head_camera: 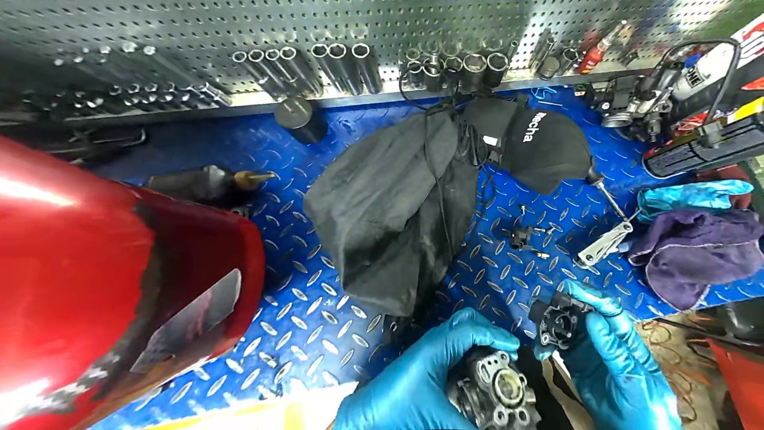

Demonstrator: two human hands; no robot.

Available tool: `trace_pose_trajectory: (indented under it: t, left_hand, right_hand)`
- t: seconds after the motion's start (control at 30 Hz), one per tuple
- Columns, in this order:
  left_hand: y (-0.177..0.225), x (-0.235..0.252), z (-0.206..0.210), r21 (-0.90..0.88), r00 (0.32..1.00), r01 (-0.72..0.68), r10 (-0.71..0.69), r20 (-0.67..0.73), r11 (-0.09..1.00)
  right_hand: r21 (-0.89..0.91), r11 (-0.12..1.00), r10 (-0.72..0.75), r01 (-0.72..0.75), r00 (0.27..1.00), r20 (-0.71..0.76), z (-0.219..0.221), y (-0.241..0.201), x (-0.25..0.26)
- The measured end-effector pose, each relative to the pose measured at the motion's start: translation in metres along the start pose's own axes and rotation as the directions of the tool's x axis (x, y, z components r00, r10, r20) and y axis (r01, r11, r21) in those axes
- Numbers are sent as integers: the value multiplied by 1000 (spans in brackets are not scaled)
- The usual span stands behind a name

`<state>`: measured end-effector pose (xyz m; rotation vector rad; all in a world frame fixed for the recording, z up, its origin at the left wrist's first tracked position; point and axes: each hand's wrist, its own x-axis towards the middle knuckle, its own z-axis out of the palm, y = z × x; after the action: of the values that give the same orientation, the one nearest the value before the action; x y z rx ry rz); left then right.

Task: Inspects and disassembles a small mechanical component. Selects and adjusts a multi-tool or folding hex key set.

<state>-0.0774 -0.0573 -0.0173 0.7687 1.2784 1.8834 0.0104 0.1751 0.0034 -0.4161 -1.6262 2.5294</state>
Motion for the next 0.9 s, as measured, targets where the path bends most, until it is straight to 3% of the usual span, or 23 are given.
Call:
trace_pose_trajectory:
  t: [0.2, 0.5, 0.77, 0.9]
  left_hand:
    - [14, 2, 7, 142, 996, -5, -7, 88, 990]
    - [24, 2, 17, 361, 990, -52, 1, 141, 931]
    - [25, 1, 14, 335, 993, -48, 9, 117, 941]
    - [24, -1, 13, 337, 994, -52, 18, 104, 940]
  right_hand:
    - [-166, 986, -17, 20, 1000, 19, 7, -13, -5]
    - [-179, 984, 0, 3, 1000, 19, 13, -33, -14]
    - [-372, 914, -113, 165, 981, 156, 14, -40, -19]
    - [-368, 918, -89, 150, 980, 177, 16, -38, -19]
